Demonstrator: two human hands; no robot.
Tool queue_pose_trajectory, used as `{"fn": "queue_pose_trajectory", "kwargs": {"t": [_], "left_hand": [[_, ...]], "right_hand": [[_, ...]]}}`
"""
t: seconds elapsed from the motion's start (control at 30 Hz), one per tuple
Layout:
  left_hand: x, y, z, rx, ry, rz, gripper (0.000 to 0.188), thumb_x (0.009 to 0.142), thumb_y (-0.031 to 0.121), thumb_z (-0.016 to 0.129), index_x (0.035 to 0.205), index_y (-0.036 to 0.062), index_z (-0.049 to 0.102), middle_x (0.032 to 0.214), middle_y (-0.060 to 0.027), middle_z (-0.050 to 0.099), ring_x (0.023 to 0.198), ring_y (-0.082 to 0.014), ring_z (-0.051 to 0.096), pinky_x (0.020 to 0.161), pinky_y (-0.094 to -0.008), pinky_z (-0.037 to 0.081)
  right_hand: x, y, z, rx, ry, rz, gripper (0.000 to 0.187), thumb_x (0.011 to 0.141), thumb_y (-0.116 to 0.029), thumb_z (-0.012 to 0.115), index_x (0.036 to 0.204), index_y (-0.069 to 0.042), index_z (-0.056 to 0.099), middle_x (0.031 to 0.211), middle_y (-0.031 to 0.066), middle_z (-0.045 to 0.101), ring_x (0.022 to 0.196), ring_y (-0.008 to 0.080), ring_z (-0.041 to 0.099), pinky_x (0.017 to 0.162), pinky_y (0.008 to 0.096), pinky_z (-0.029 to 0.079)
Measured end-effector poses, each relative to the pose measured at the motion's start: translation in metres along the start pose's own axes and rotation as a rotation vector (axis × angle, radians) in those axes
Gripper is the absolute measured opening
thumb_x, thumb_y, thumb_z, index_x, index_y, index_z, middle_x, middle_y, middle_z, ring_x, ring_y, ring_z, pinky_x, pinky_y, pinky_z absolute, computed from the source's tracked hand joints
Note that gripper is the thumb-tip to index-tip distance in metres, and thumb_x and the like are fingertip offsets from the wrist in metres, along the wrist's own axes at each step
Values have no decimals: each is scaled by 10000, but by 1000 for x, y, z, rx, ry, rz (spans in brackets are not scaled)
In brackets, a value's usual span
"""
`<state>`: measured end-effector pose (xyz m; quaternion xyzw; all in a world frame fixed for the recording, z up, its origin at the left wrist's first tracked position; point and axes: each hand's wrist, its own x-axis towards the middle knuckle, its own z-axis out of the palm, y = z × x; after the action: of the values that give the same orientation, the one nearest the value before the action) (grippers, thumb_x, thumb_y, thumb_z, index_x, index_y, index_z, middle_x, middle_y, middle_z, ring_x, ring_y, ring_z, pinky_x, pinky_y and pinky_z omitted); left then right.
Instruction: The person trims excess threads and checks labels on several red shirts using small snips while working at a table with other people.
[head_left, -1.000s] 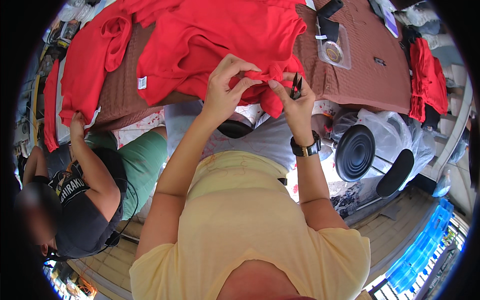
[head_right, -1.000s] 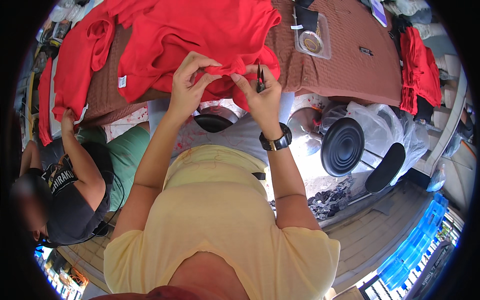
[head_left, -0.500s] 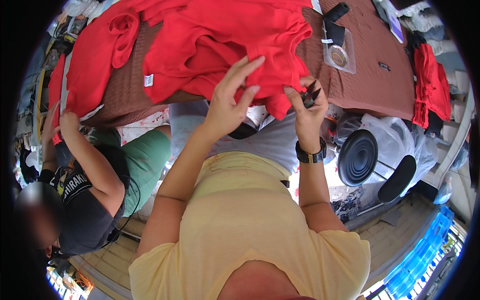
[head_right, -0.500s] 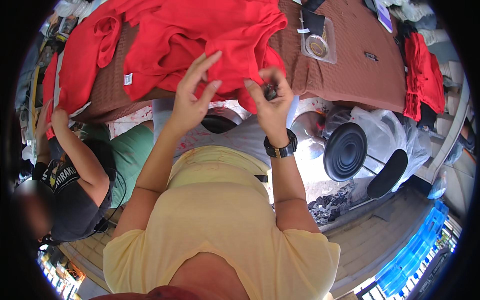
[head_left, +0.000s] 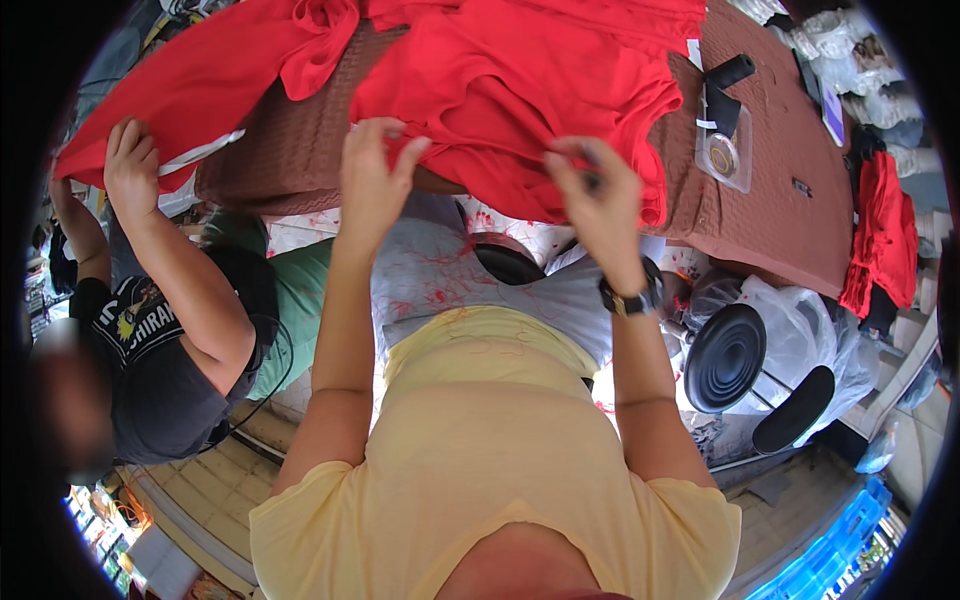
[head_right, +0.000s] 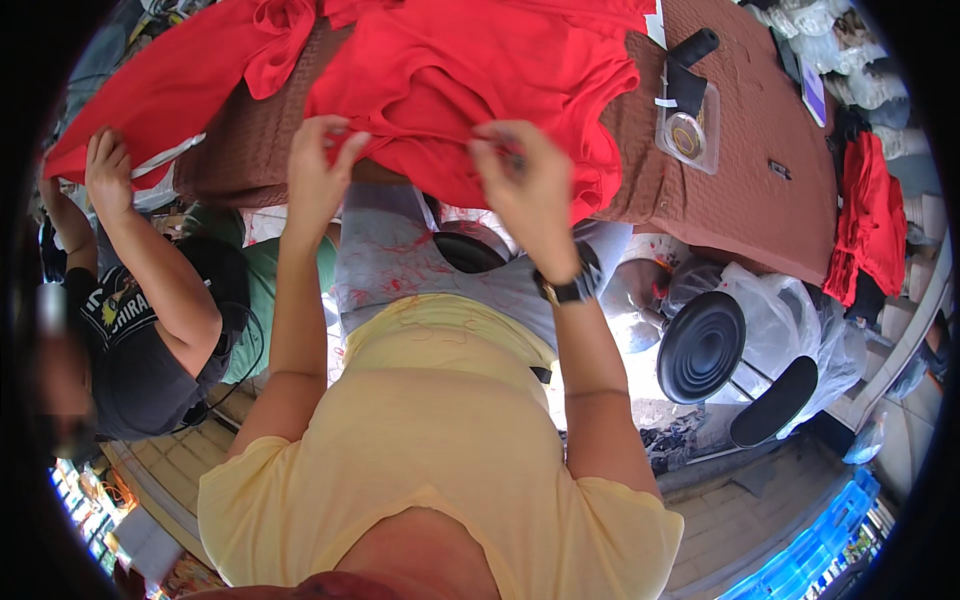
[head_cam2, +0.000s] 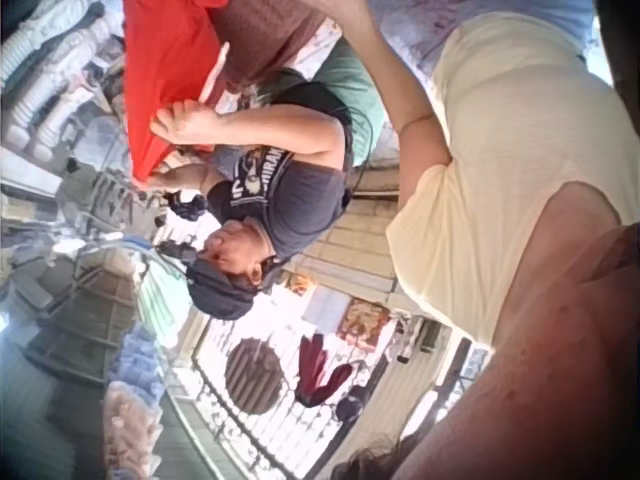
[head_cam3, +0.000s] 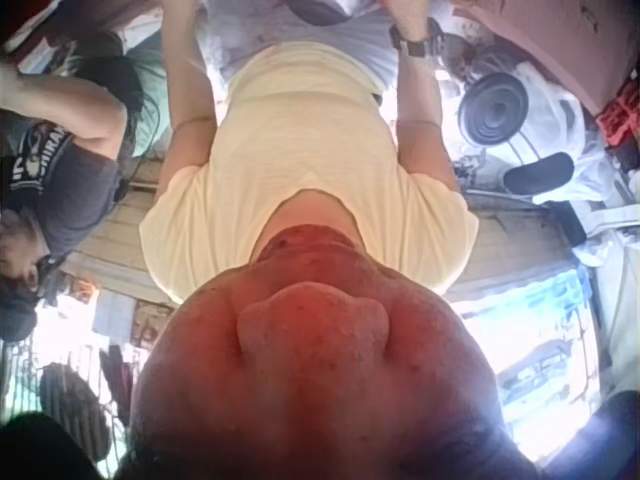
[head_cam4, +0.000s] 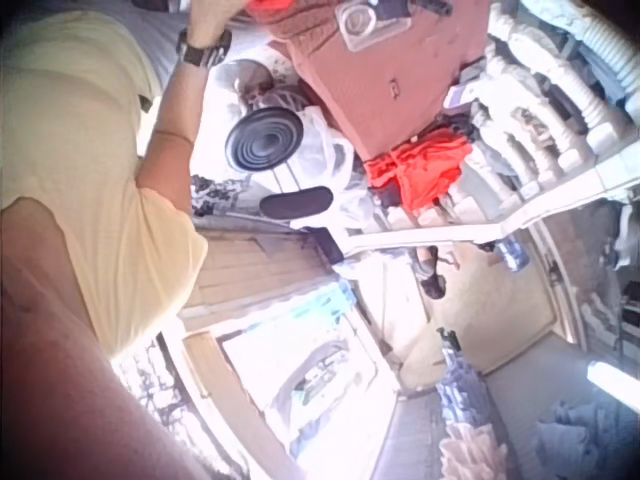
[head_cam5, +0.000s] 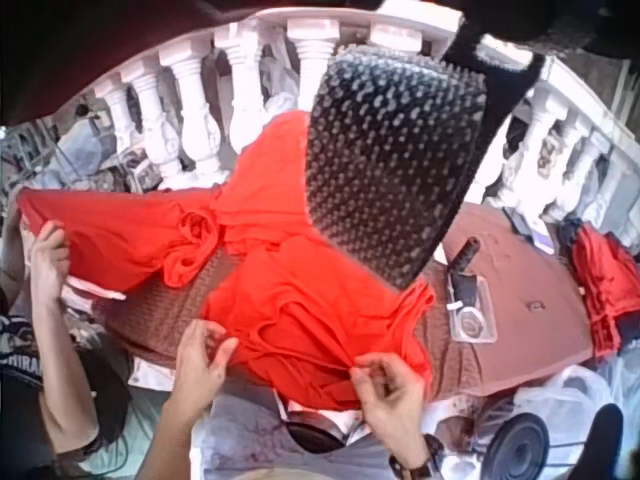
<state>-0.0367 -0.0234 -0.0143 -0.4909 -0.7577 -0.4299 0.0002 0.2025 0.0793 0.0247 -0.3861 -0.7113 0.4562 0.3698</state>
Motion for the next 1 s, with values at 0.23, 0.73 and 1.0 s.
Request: {"fn": "queue_pose_trajectory", "kwargs": {"t": [0.23, 0.73, 1.0], "left_hand": [[-3, -5, 2, -443, -37, -182, 75, 890, 31, 714, 919, -38, 704, 842, -88, 681, 744, -145, 645, 694, -267, 498], [-41, 4, -99, -697, -514, -394, 116, 911, 87, 712, 974, -9, 729, 926, -84, 677, 762, -153, 621, 654, -292, 489], [-16, 46, -80, -175, -260, -263, 239, 965, 201, 656, 1034, -22, 601, 985, -104, 611, 1025, -198, 618, 852, -339, 488]], "right_hand": [[41, 27, 96, -112, -181, -174, 250, 841, -130, 714, 1031, 32, 700, 969, 206, 693, 914, 384, 681, 810, 442, 527], [73, 20, 25, 328, 75, 45, 178, 924, -111, 712, 1050, 14, 697, 892, -6, 660, 827, 62, 574, 757, 220, 471], [64, 15, 2, 446, 44, 145, 189, 920, -127, 726, 1064, -8, 694, 848, -58, 611, 646, -13, 431, 575, 171, 339]]}}
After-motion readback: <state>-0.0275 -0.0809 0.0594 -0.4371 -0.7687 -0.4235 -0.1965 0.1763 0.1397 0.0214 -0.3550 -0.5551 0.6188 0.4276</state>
